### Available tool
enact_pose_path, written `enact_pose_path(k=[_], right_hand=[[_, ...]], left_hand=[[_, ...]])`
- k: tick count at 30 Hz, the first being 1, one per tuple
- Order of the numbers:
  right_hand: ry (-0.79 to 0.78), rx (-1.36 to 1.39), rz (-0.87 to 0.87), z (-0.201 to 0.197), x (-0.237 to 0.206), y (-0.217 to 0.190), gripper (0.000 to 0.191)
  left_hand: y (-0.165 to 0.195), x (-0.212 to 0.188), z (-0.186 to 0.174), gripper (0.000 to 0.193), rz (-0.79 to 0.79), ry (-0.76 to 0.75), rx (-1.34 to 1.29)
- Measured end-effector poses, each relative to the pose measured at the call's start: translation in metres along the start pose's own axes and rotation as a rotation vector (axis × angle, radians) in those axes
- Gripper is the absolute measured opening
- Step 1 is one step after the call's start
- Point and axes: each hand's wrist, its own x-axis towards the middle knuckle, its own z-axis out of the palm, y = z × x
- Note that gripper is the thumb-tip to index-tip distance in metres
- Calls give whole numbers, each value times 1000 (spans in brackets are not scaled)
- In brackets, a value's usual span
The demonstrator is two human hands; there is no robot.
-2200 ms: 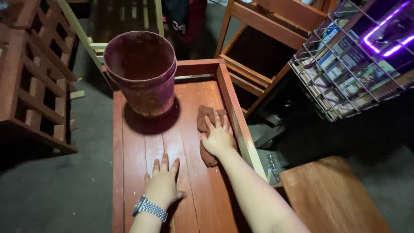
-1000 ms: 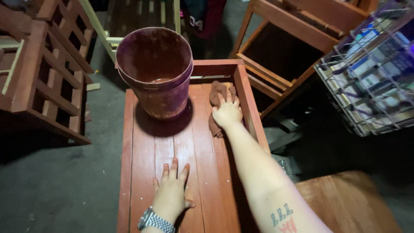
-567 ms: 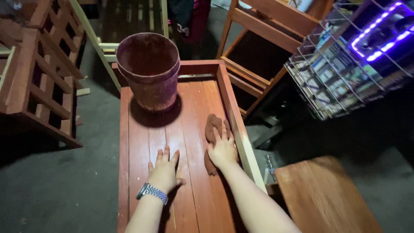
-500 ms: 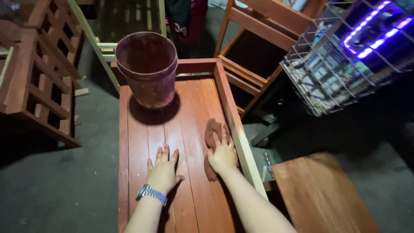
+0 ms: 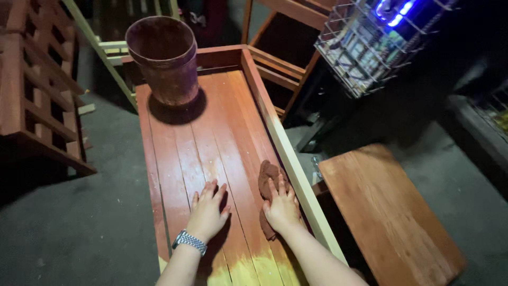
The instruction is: The person wipes a reddish-brown wood stain onto a slatted wooden tray-like furniture piece using a cloth, working the stain across the planks and along the edges. They periodically refold the stain-soaked cloth and continue coating the remaining unstained wood, with a bucket of stain resting on the piece.
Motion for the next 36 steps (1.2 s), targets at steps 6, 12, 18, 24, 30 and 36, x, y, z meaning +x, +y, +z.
enact_pose_path(k=[6, 12, 18, 24, 30, 36], right_hand=[[-54, -72, 9, 12, -44, 13, 77], [118, 305, -35, 45, -60, 57, 41], [385, 1148, 89, 26, -39, 71, 38], [532, 572, 98, -79, -50, 45, 75], [59, -117, 169, -108, -49, 23, 106], [27, -194, 231, -82, -3, 30, 102]], left_hand=[[26, -15, 14, 67, 89, -50, 9], [44, -26, 22, 64, 74, -176, 27], [58, -25, 39, 59, 88, -186, -409], [91, -11, 46, 59, -71, -290, -1368], [88, 4, 54, 55, -44, 89, -747], [59, 8, 47, 52, -40, 75, -394]])
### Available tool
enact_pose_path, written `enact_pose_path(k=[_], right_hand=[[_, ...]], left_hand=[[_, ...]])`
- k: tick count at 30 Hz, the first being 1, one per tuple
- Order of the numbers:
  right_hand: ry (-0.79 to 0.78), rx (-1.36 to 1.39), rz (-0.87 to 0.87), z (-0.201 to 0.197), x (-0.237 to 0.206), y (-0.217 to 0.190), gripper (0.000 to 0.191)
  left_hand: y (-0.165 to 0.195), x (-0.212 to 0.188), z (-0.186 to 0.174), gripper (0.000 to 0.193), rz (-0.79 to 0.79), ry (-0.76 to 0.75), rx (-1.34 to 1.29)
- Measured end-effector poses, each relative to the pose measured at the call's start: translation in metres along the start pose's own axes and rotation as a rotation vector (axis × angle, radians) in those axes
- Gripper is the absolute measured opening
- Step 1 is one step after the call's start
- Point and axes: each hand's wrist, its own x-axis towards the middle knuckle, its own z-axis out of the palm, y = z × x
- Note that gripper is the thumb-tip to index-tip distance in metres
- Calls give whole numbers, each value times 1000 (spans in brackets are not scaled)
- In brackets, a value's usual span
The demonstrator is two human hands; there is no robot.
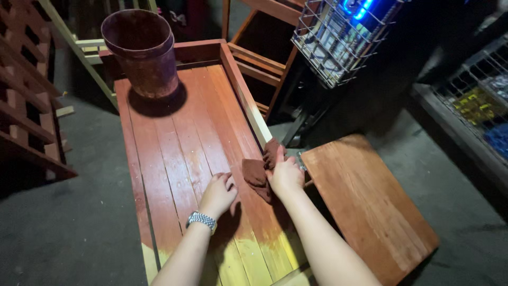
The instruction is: The person wipes a reddish-brown wood stain onto a slatted wooden tray-like furniture piece using a cloth, working the stain across the planks and along the edges. They periodically refold the stain-soaked cloth and continue coating the remaining unstained wood, with a bucket of stain resting on the piece.
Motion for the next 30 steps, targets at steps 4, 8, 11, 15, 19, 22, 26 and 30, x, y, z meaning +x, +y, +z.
enact_pose_path(k=[4, 8, 11, 15, 19, 22, 26, 30], right_hand=[[6, 61, 6, 10, 36, -9, 95], [37, 76, -56, 11, 61, -16, 88], [41, 60, -83, 8, 69, -19, 88], [23, 97, -91, 3, 77, -22, 88], [35, 136, -110, -2, 95, -31, 86], [58, 133, -119, -9, 120, -46, 89], [33, 114, -111, -26, 157, -72, 90], [-75, 146, -53, -43, 187, -97, 101]], left_hand=[[1, 17, -12, 58, -85, -26, 177], [-4, 39, -14, 60, -163, -83, 364], [-11, 55, -12, 70, -82, -10, 491], [-9, 70, -10, 69, -43, 25, 453], [14, 74, -2, 46, 35, 8, 181], [33, 71, 8, 43, 103, -2, 64], [43, 64, 13, 48, 111, -27, 28], [32, 62, 3, 46, 177, 54, -10]])
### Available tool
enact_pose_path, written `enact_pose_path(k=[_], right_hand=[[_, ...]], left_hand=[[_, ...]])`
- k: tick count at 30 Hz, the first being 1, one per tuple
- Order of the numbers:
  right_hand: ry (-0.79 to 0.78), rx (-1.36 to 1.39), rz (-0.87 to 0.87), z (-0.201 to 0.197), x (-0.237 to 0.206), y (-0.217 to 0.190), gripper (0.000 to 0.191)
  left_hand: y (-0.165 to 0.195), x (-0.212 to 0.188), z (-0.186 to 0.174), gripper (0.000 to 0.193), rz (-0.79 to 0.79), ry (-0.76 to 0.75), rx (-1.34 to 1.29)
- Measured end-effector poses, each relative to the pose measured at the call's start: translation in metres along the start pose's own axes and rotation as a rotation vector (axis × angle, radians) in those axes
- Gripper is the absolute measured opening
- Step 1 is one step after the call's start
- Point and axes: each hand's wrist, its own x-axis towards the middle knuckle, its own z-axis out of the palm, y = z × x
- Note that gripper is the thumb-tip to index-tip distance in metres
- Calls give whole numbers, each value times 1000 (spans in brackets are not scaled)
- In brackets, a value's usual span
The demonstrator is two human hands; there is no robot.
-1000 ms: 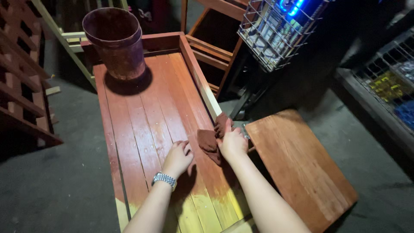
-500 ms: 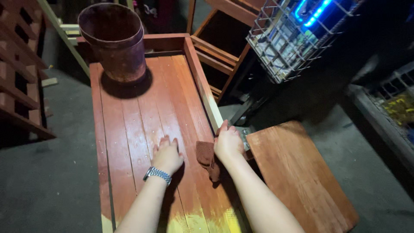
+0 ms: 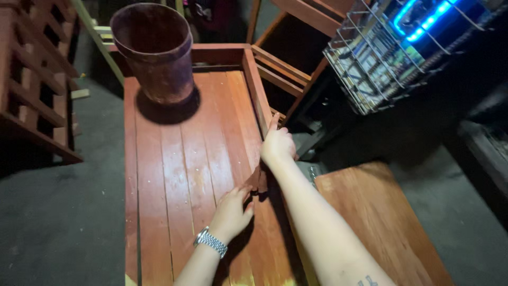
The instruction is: The person wipes a reddish-brown wood stain onto a slatted wooden tray-like furniture piece using a cloth, working the stain across the planks and along the edges. They periodically refold the stain-soaked cloth and continue coating the remaining unstained wood, with a bucket of stain resting on the piece.
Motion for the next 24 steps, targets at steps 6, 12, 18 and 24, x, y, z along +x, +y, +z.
enact_pose_path(k=[6, 12, 18, 24], right_hand=[[11, -35, -56, -12, 44, -23, 107], [-43, -57, -39, -20, 81, -42, 102], [-73, -4, -43, -37, 115, -64, 105], [-8, 49, -35, -42, 162, -86, 106]], left_hand=[[-28, 11, -21, 55, -117, -32, 343], [-42, 39, -30, 56, -193, -148, 522], [-42, 56, -34, 44, -297, -397, 556], [-46, 54, -36, 60, -179, -273, 516]])
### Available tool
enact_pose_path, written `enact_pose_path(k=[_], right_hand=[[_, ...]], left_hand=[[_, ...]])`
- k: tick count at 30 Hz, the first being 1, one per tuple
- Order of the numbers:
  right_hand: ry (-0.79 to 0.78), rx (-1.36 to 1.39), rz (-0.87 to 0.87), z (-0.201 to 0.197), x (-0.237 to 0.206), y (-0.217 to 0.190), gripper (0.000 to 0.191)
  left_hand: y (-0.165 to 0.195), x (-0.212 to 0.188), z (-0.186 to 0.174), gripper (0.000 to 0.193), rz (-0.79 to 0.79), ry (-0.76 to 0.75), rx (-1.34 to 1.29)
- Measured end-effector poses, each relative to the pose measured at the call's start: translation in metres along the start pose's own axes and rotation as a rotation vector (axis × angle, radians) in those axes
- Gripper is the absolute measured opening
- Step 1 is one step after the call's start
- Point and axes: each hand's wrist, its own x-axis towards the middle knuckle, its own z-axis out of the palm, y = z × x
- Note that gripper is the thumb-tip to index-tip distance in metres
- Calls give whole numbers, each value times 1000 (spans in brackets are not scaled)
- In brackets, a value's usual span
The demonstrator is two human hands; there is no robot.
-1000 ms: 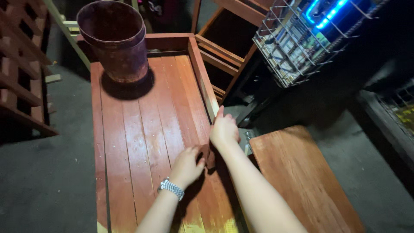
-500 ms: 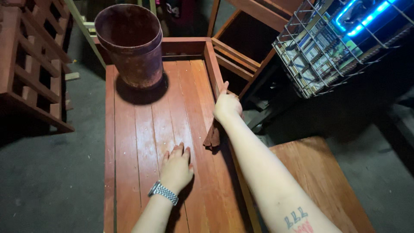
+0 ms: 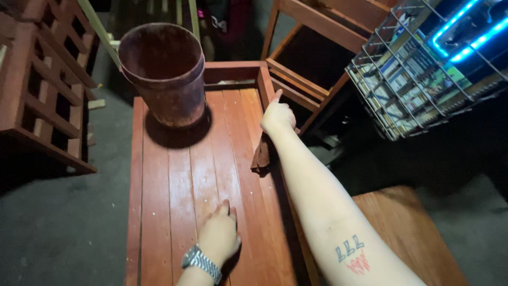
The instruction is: The person wipes a reddish-brown wood stain onto a slatted wooden tray-like furniture piece using a cloth, working the stain across the planks and along the edges. They periodically refold the stain-soaked cloth and continue coating the remaining unstained wood, with a bucket of stain resting on the piece.
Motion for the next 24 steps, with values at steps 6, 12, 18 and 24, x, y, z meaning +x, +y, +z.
enact_pose_path(k=[6, 12, 18, 24], right_hand=[[83, 108, -50, 7, 15, 9, 97], [-23, 5, -98, 0, -10, 38, 85], [-39, -13, -84, 1, -69, 57, 57], [10, 43, -77, 13, -149, 88, 51]], left_hand=[[-5, -3, -1, 66, -40, -80, -87], [-6, -13, -1, 74, -14, -51, -60], [-10, -17, 1, 75, -25, -55, -62], [-8, -24, -2, 74, -23, -108, 41]])
